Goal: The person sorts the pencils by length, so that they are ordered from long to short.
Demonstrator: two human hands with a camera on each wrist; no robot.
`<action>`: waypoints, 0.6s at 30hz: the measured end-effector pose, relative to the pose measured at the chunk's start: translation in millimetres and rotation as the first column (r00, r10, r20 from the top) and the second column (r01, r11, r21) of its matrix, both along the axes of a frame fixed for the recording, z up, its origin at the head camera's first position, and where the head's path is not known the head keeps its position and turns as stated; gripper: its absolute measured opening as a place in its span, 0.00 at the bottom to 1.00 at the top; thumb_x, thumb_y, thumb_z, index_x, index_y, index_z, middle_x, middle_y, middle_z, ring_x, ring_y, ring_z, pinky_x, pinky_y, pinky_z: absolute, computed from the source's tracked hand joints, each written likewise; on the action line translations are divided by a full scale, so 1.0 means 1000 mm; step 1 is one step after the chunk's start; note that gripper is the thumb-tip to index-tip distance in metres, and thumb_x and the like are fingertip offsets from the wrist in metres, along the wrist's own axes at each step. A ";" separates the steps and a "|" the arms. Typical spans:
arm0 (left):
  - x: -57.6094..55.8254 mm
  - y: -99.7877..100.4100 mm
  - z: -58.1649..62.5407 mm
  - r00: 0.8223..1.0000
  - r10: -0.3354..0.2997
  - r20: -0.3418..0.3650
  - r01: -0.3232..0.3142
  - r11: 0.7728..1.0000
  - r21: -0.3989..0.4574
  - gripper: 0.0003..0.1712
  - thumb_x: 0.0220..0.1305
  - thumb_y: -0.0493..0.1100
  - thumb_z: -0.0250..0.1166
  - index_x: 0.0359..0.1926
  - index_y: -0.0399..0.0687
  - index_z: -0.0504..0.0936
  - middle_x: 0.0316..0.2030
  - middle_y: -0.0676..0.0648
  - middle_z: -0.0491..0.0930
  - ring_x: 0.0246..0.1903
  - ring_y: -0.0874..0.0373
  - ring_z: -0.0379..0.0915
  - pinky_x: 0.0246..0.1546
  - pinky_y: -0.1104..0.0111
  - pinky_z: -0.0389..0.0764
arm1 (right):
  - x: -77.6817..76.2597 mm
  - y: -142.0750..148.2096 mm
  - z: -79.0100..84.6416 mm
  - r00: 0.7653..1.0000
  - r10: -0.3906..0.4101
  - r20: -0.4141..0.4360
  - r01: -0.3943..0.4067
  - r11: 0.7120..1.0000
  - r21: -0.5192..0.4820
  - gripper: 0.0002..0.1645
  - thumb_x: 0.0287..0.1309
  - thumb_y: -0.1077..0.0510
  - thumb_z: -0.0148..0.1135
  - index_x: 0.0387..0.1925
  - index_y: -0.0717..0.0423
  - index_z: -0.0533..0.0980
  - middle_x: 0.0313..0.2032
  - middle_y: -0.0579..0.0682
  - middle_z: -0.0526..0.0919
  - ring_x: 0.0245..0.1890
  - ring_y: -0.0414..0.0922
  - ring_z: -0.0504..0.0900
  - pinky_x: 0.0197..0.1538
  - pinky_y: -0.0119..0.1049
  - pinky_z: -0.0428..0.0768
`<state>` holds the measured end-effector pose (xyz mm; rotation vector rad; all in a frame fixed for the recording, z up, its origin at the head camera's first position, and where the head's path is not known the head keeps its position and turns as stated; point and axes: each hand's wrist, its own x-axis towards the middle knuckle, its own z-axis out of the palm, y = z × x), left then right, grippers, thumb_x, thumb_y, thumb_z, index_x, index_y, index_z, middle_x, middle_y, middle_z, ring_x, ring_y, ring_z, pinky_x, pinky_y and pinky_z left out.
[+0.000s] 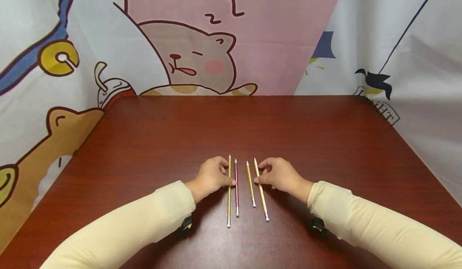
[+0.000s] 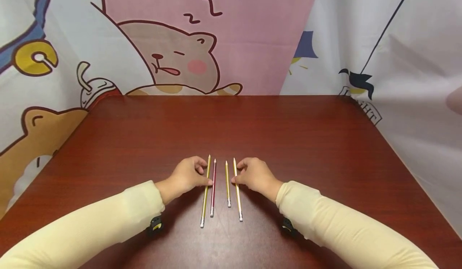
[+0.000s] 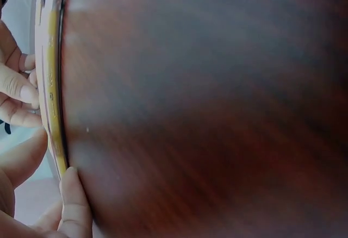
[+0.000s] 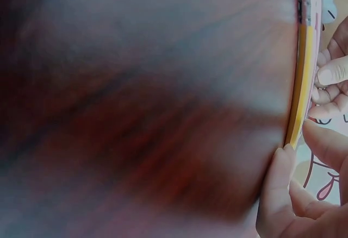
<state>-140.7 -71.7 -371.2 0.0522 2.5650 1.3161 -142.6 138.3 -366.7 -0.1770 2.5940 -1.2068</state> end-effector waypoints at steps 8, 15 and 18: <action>-0.001 0.005 0.000 0.998 0.008 -0.057 -0.013 0.997 -0.076 0.29 0.39 0.34 0.80 0.44 0.35 0.78 0.28 0.47 0.72 0.27 0.57 0.67 0.30 0.69 0.72 | -0.001 -0.002 0.000 1.000 0.006 -0.017 -0.005 0.999 0.046 0.25 0.44 0.61 0.75 0.44 0.68 0.77 0.23 0.49 0.78 0.16 0.40 0.75 0.21 0.33 0.78; 0.000 0.006 0.000 0.994 -0.004 -0.111 -0.008 0.995 -0.102 0.26 0.38 0.32 0.79 0.40 0.34 0.77 0.24 0.49 0.72 0.25 0.59 0.66 0.28 0.70 0.71 | -0.001 -0.003 0.000 0.999 0.014 -0.035 -0.012 0.998 0.064 0.23 0.44 0.62 0.73 0.43 0.68 0.77 0.21 0.48 0.78 0.15 0.40 0.75 0.20 0.31 0.77; 0.000 0.006 0.000 0.993 -0.008 -0.122 -0.007 0.993 -0.120 0.25 0.38 0.32 0.79 0.39 0.34 0.77 0.23 0.49 0.71 0.24 0.59 0.66 0.27 0.71 0.71 | 0.000 -0.002 0.000 0.998 0.027 -0.051 -0.023 0.998 0.064 0.22 0.43 0.64 0.72 0.42 0.69 0.77 0.20 0.47 0.78 0.15 0.40 0.75 0.20 0.31 0.77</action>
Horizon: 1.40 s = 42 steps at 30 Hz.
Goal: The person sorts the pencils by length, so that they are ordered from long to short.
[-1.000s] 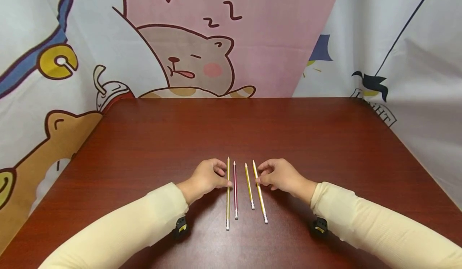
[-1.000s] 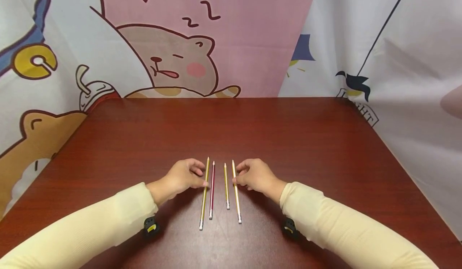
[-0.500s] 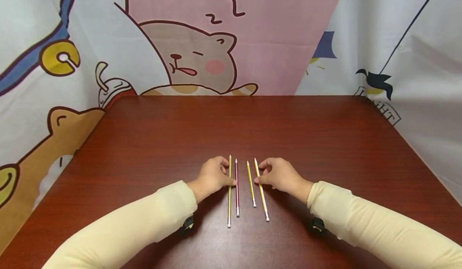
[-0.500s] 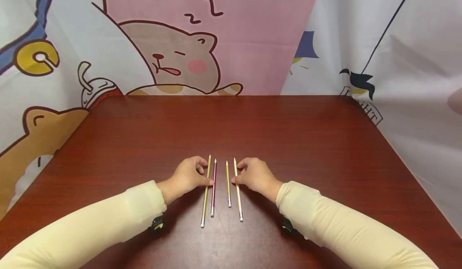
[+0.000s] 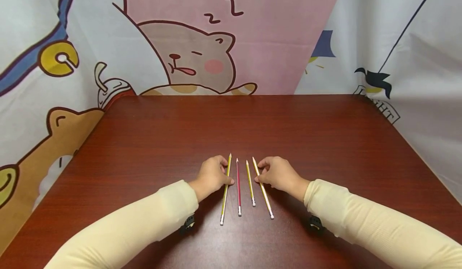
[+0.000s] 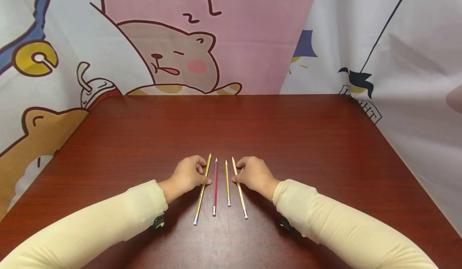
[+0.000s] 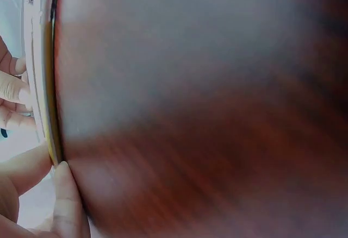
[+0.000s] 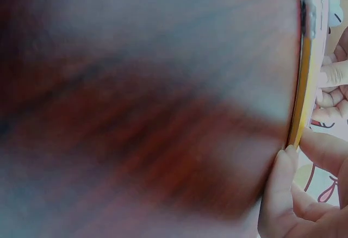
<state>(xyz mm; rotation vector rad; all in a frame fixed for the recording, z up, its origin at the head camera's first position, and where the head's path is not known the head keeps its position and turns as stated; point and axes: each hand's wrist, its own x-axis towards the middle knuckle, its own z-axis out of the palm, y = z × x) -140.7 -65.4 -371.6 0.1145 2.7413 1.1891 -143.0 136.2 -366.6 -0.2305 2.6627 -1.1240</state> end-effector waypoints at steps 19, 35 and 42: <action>-0.001 -0.002 0.004 0.998 -0.019 0.055 0.015 0.998 0.069 0.21 0.41 0.25 0.74 0.40 0.29 0.78 0.20 0.48 0.72 0.16 0.62 0.72 0.20 0.73 0.78 | -0.001 -0.002 0.000 1.000 0.005 -0.011 -0.005 1.000 0.026 0.20 0.44 0.69 0.65 0.44 0.70 0.78 0.19 0.47 0.77 0.14 0.38 0.73 0.19 0.30 0.76; -0.003 0.000 0.011 0.989 0.005 0.149 -0.020 0.995 0.096 0.19 0.43 0.21 0.65 0.42 0.27 0.78 0.21 0.45 0.75 0.15 0.59 0.73 0.18 0.71 0.81 | 0.001 0.001 0.005 0.997 -0.009 0.074 0.016 0.996 -0.087 0.22 0.46 0.71 0.59 0.48 0.72 0.76 0.22 0.50 0.77 0.19 0.41 0.75 0.23 0.33 0.80; -0.004 -0.006 0.005 0.977 -0.011 0.213 -0.054 0.954 0.295 0.20 0.43 0.20 0.61 0.43 0.24 0.76 0.24 0.42 0.75 0.21 0.58 0.72 0.24 0.65 0.84 | -0.004 0.007 0.003 0.989 -0.001 0.147 0.030 0.980 -0.195 0.24 0.48 0.70 0.58 0.51 0.74 0.74 0.26 0.54 0.80 0.23 0.42 0.78 0.27 0.37 0.83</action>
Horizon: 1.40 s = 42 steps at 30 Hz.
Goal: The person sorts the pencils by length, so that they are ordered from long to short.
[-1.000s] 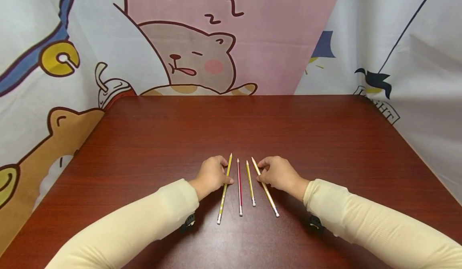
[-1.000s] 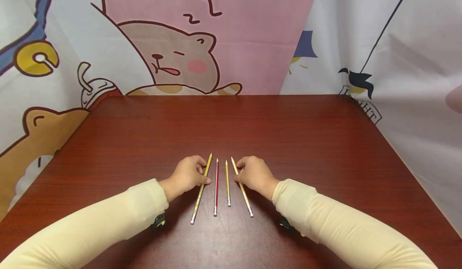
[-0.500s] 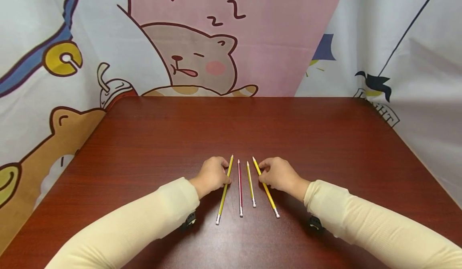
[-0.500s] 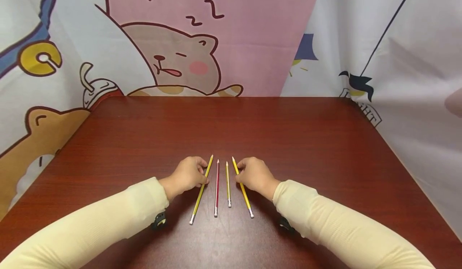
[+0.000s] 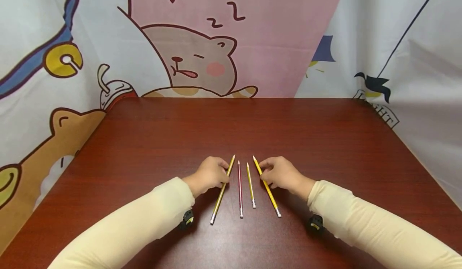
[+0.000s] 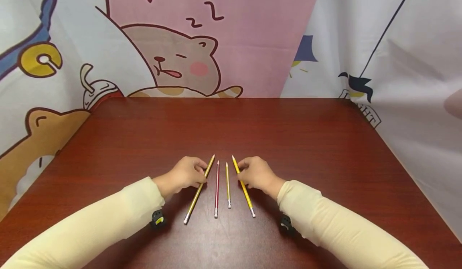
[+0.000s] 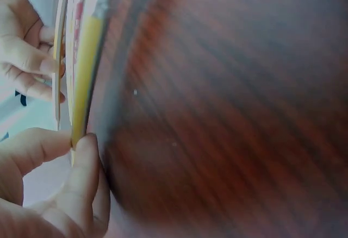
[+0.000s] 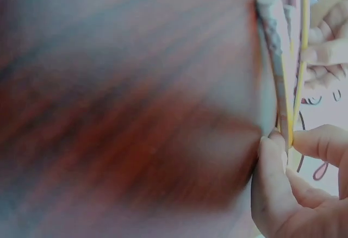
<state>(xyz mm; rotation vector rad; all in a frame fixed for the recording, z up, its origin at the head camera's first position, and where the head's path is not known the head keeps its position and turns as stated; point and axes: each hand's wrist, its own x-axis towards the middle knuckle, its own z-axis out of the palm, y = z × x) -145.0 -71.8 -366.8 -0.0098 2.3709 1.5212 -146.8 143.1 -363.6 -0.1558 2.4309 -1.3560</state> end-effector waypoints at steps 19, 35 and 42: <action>-0.023 -0.023 0.004 0.989 0.148 0.029 -0.150 0.942 0.301 0.24 0.54 0.21 0.61 0.55 0.28 0.74 0.33 0.42 0.76 0.28 0.58 0.77 0.36 0.59 0.86 | -0.031 0.001 0.016 0.992 -0.086 0.089 0.105 0.967 -0.233 0.29 0.57 0.68 0.56 0.61 0.71 0.68 0.35 0.56 0.83 0.30 0.43 0.81 0.34 0.35 0.84; -0.045 -0.034 0.017 0.975 0.213 0.061 -0.220 0.895 0.388 0.24 0.60 0.24 0.58 0.59 0.30 0.71 0.36 0.45 0.74 0.43 0.46 0.78 0.44 0.58 0.83 | -0.055 -0.024 0.024 0.985 -0.087 0.150 0.142 0.900 -0.412 0.31 0.58 0.68 0.54 0.65 0.69 0.64 0.33 0.50 0.81 0.30 0.40 0.80 0.32 0.31 0.83; -0.053 -0.036 0.020 0.974 0.209 0.089 -0.227 0.891 0.394 0.25 0.63 0.25 0.56 0.62 0.31 0.69 0.36 0.45 0.73 0.50 0.40 0.75 0.44 0.58 0.83 | -0.065 -0.037 0.026 0.981 -0.100 0.164 0.163 0.884 -0.437 0.31 0.59 0.69 0.55 0.65 0.67 0.64 0.33 0.50 0.80 0.30 0.40 0.80 0.31 0.31 0.83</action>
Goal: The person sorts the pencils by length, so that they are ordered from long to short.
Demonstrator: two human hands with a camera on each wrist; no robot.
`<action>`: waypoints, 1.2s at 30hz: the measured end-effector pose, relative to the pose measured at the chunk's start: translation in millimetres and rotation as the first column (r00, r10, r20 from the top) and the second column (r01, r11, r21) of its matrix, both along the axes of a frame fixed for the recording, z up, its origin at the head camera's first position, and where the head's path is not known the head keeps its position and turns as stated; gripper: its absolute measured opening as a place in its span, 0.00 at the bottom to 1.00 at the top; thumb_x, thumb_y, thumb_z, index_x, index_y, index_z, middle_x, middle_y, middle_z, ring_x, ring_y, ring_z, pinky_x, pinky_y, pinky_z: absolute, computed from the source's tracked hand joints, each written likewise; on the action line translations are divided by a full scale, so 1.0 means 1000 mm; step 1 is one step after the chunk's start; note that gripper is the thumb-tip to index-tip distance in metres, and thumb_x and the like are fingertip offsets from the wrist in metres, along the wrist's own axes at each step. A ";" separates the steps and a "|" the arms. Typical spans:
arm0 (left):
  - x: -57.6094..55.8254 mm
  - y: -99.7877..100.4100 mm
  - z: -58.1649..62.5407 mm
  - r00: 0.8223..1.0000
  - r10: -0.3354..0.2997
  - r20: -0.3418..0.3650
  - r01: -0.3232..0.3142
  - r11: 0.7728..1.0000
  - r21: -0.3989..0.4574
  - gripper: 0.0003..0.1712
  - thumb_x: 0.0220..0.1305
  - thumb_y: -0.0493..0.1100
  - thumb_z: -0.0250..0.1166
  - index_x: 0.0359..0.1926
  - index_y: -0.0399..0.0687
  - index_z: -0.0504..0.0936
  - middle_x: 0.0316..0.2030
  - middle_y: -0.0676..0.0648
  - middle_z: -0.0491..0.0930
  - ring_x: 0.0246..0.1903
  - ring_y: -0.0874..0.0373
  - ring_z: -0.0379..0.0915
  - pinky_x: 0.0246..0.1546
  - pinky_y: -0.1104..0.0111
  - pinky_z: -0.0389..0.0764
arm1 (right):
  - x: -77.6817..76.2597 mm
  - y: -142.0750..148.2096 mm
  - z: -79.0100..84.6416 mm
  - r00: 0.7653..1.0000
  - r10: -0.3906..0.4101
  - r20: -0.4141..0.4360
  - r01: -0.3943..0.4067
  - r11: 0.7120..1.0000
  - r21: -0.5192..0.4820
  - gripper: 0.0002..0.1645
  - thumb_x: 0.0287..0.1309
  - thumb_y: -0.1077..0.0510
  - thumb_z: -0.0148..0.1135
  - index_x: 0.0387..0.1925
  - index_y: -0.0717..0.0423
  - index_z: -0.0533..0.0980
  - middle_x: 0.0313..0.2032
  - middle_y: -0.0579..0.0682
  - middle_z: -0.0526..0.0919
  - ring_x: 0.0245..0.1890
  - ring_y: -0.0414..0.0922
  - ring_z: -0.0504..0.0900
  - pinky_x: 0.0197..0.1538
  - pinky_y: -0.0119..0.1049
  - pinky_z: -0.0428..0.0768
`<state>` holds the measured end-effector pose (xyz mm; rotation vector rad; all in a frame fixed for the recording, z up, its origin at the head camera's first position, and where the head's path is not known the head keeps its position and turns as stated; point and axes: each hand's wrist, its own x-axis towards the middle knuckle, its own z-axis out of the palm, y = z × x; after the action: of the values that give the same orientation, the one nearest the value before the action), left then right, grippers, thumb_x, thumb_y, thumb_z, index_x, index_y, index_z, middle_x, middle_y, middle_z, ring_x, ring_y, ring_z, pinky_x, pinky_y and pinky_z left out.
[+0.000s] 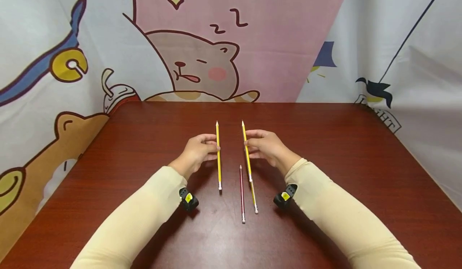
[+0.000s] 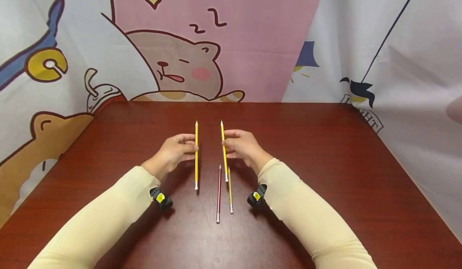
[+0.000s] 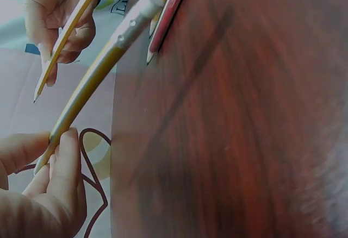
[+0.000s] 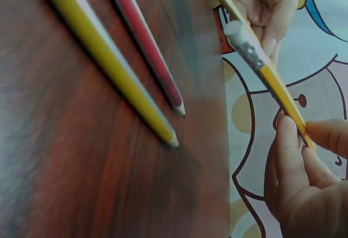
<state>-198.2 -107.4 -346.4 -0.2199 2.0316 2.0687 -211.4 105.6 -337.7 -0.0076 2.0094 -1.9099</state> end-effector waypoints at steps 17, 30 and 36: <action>-0.034 -0.018 0.007 0.999 -0.040 0.009 0.041 0.999 -0.026 0.27 0.66 0.27 0.54 0.66 0.33 0.65 0.49 0.36 0.74 0.57 0.39 0.70 0.53 0.56 0.79 | -0.034 -0.035 0.001 0.995 -0.081 0.052 0.082 0.996 -0.017 0.28 0.62 0.68 0.53 0.65 0.61 0.67 0.43 0.55 0.79 0.30 0.40 0.78 0.30 0.29 0.82; -0.058 -0.026 -0.001 0.998 -0.051 0.021 0.052 0.997 -0.050 0.26 0.69 0.29 0.54 0.67 0.35 0.65 0.58 0.31 0.69 0.59 0.41 0.69 0.55 0.57 0.78 | -0.059 -0.054 -0.008 0.990 -0.097 0.104 0.098 0.995 -0.002 0.28 0.63 0.67 0.55 0.65 0.60 0.67 0.58 0.64 0.74 0.31 0.41 0.77 0.35 0.32 0.83; -0.068 -0.026 -0.005 0.997 -0.062 0.043 0.065 0.995 -0.077 0.25 0.68 0.28 0.54 0.66 0.34 0.66 0.59 0.31 0.70 0.57 0.43 0.71 0.55 0.57 0.78 | -0.066 -0.066 -0.016 0.987 -0.108 0.121 0.106 0.994 0.026 0.26 0.63 0.67 0.55 0.63 0.59 0.69 0.55 0.63 0.76 0.32 0.42 0.78 0.33 0.31 0.83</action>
<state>-266.2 -133.8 -351.3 -0.2059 2.0698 1.9339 -277.3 39.9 -353.4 0.2215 1.9822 -1.9051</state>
